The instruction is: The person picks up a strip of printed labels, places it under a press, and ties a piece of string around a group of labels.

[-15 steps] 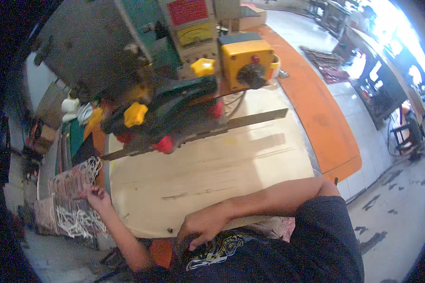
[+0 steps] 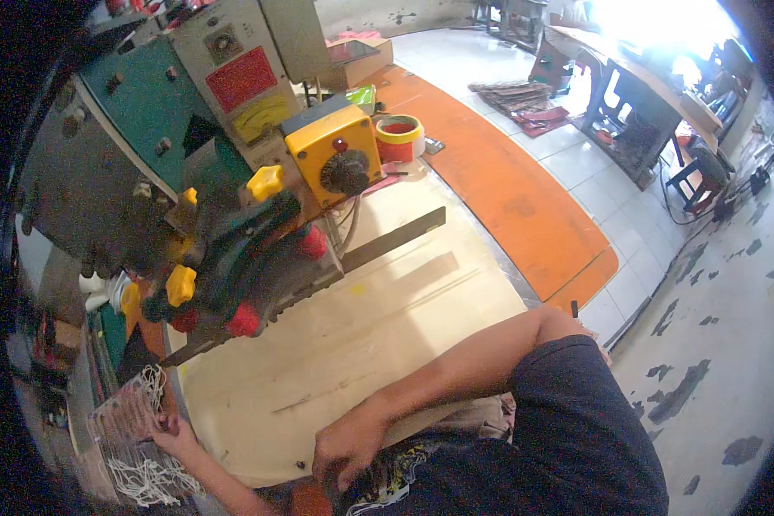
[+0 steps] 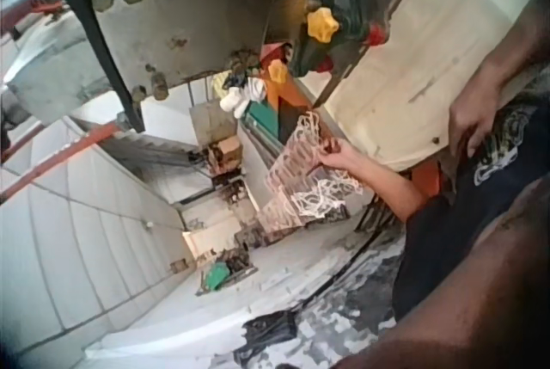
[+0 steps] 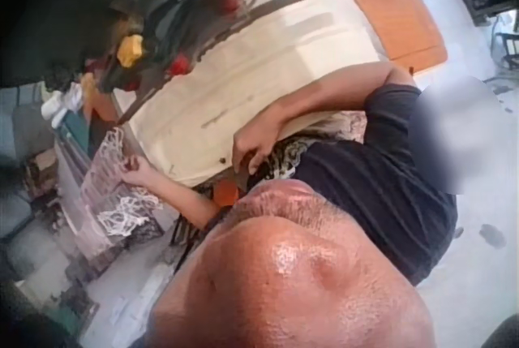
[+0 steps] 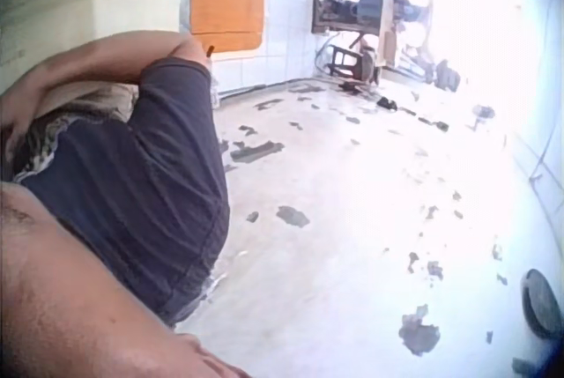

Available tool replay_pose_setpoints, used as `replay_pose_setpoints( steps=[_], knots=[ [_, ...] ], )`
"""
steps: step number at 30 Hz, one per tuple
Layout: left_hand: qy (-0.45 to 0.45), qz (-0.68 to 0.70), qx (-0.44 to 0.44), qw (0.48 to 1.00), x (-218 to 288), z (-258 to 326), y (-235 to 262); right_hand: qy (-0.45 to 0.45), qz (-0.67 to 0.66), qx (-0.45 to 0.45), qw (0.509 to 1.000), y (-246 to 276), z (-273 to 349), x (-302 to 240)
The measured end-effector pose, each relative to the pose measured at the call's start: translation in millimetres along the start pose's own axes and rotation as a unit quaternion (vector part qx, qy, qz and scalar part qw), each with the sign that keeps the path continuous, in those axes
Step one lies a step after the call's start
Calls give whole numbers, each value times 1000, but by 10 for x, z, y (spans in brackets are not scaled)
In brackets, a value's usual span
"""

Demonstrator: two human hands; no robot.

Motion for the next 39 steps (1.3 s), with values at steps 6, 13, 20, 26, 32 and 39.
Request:
replay_pose_setpoints(
  steps=[6,13,20,26,32,39],
  knots=[
    [-12,22,10,1000,26,99,-126,13,14,-14,1000,-13,-31,3],
    [65,75,-50,994,-143,50,-126,-5,19,3,1000,-11,-29,-4],
    [-21,8,-93,995,-14,26,-207,15,30,-6,999,-46,-41,48],
    [53,-27,-133,989,-268,325,-552,-17,6,-15,1000,12,-6,-55],
    [110,-15,-101,989,-220,235,-301,-17,-15,-18,1000,-8,-8,6],
    [-8,-111,6,994,-199,384,-388,-96,-9,-17,995,66,16,-75]
  ],
)
Point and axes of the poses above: each hand's wrist, its own z-axis away from the middle knuckle, its own y-axis out of the back of the hand, x = y × z, the point moved 8 cm from there along -z, towards the middle knuckle, and after that the axes turned 6 degrees about -y, right-handed, at the moved point
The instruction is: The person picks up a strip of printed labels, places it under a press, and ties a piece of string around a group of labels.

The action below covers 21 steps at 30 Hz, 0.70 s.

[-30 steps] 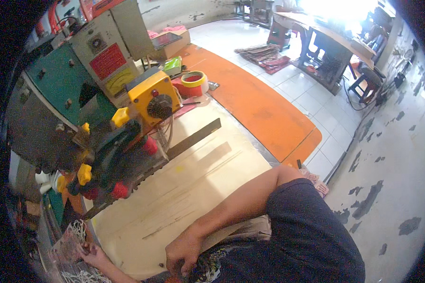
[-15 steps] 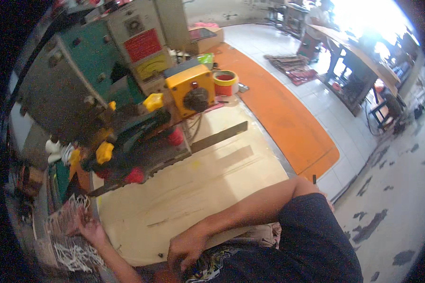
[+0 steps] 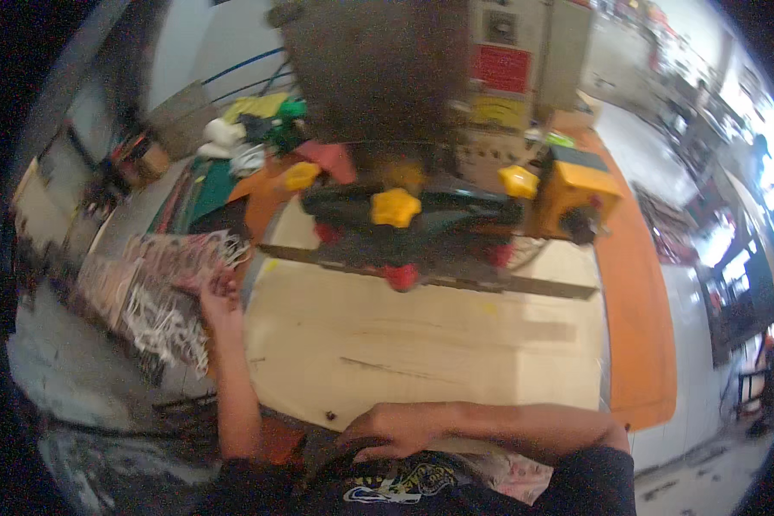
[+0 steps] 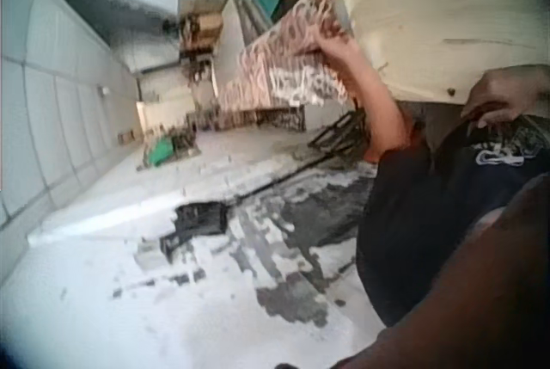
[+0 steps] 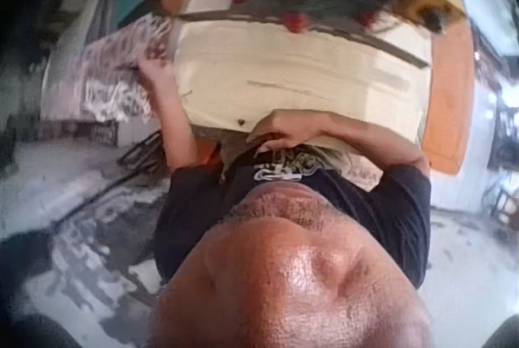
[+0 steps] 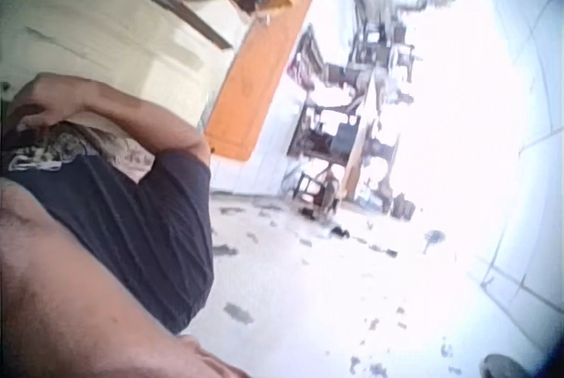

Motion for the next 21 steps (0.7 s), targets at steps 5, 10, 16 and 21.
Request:
replay_pose_setpoints(
  steps=[5,10,16,21],
  knots=[
    [-42,6,7,999,258,63,-35,-3,12,-22,1000,-15,-115,-90],
    [-48,26,4,998,179,147,-156,-43,34,-21,998,18,-57,-60],
    [-52,-4,8,999,196,31,5,-45,29,-21,998,22,-78,-80],
    [-67,-61,-31,995,228,150,-168,-67,32,-35,997,15,-84,-74]
  ],
)
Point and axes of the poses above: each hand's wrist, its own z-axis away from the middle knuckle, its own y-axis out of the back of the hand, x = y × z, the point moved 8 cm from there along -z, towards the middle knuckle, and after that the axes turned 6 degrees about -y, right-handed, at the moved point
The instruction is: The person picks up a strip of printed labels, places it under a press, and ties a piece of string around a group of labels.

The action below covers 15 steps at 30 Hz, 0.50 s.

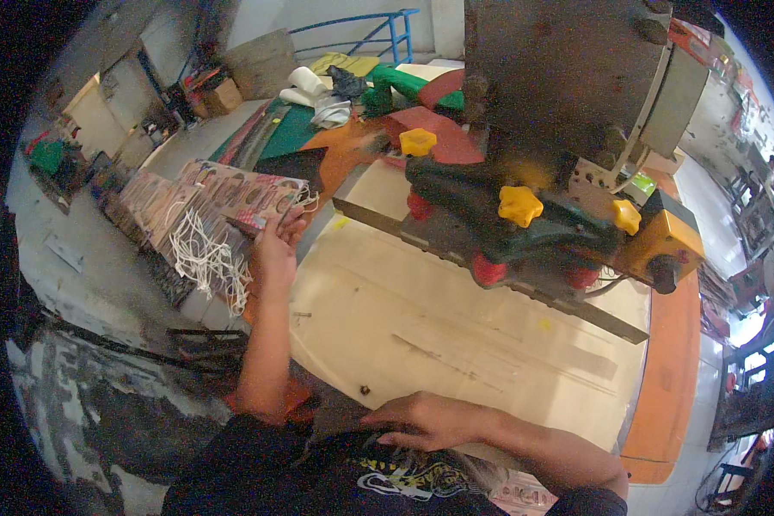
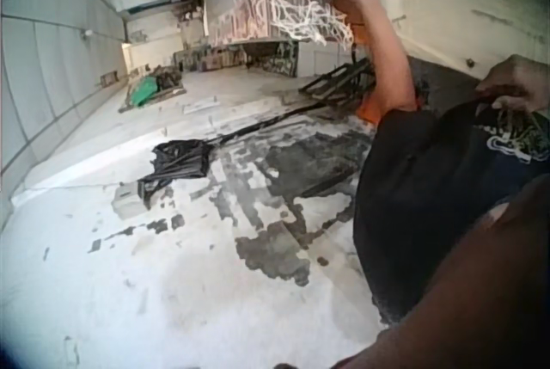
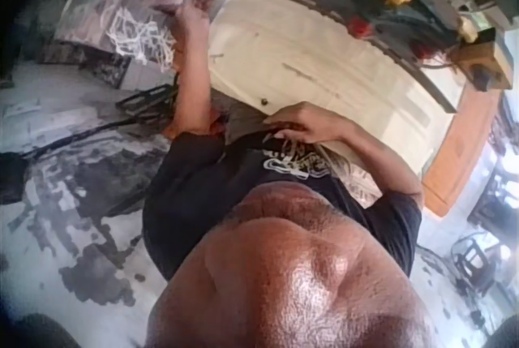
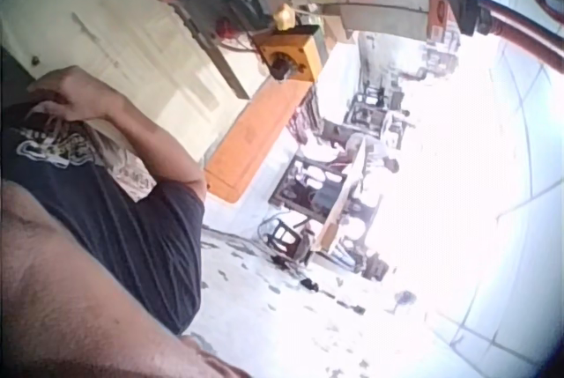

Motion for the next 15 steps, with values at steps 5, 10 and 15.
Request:
replay_pose_setpoints(
  steps=[5,10,15],
  knots=[
    [-32,-13,-18,999,112,31,-61,25,11,16,999,-1,3,4],
    [-46,-20,-24,998,201,20,-65,25,5,18,1000,10,13,18],
    [-79,-29,-33,996,303,-72,25,7,-10,13,1000,36,24,-4]
  ],
)
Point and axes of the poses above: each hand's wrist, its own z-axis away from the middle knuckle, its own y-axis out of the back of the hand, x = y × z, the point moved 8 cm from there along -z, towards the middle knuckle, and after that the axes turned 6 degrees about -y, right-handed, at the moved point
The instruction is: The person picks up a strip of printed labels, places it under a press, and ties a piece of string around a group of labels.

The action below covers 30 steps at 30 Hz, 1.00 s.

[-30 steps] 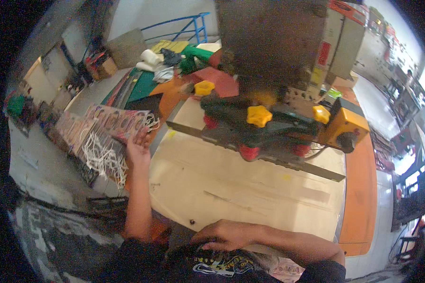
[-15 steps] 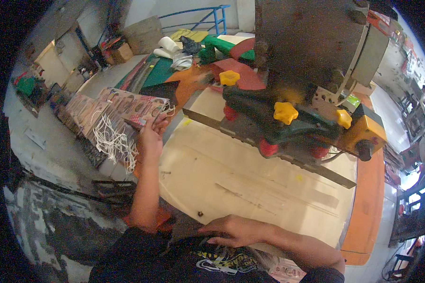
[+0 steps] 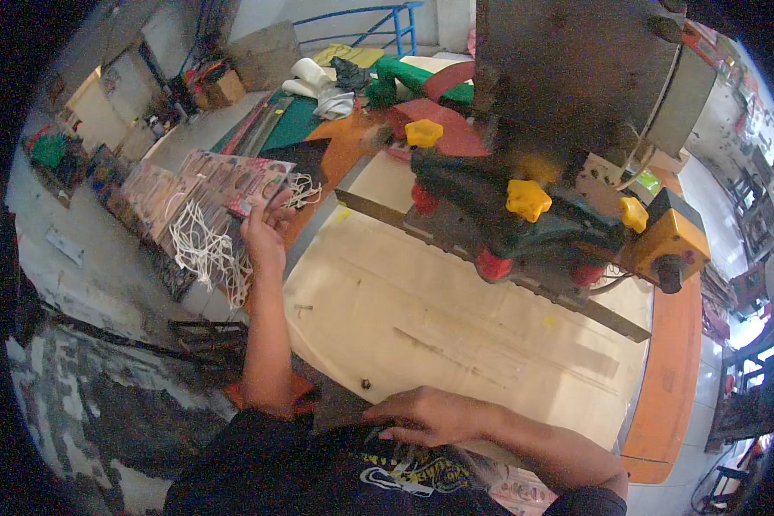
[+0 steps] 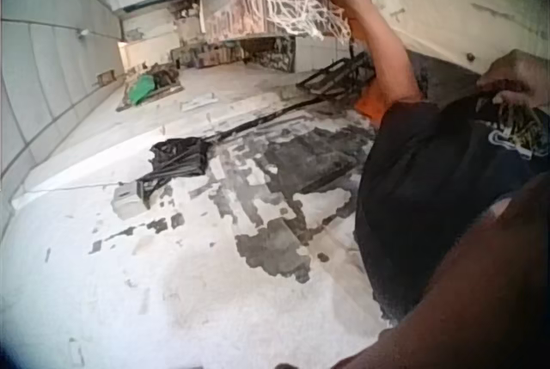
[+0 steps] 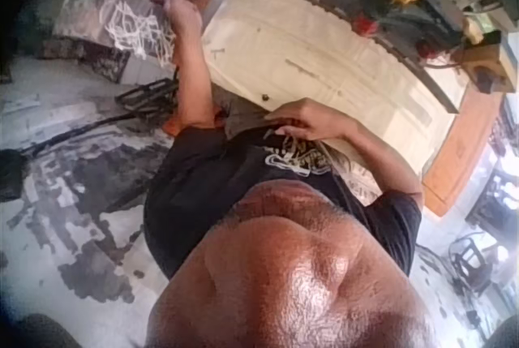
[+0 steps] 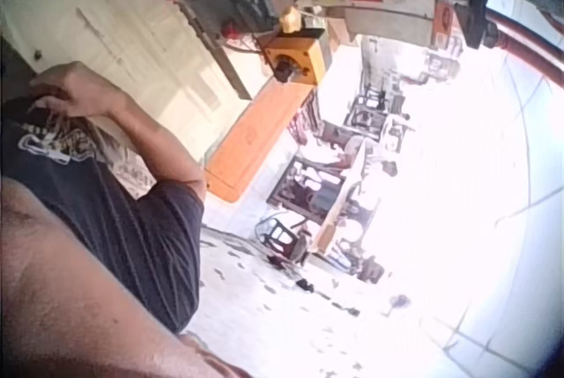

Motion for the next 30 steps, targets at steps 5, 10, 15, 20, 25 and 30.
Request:
replay_pose_setpoints(
  steps=[5,10,15,20,25,30],
  knots=[
    [6,38,33,999,-32,-44,137,0,3,-5,1000,-20,-13,-6],
    [8,91,50,995,-73,-38,159,30,23,15,999,-31,-6,25],
    [-31,103,40,993,0,-53,175,5,6,1,1000,-28,1,39],
    [-43,116,50,991,68,-49,150,13,12,9,1000,-21,1,26],
    [-32,143,37,988,83,-84,162,1,8,7,1000,-19,-1,31],
    [-23,167,64,984,83,-112,234,-39,-16,-10,999,-21,-10,42]
  ],
)
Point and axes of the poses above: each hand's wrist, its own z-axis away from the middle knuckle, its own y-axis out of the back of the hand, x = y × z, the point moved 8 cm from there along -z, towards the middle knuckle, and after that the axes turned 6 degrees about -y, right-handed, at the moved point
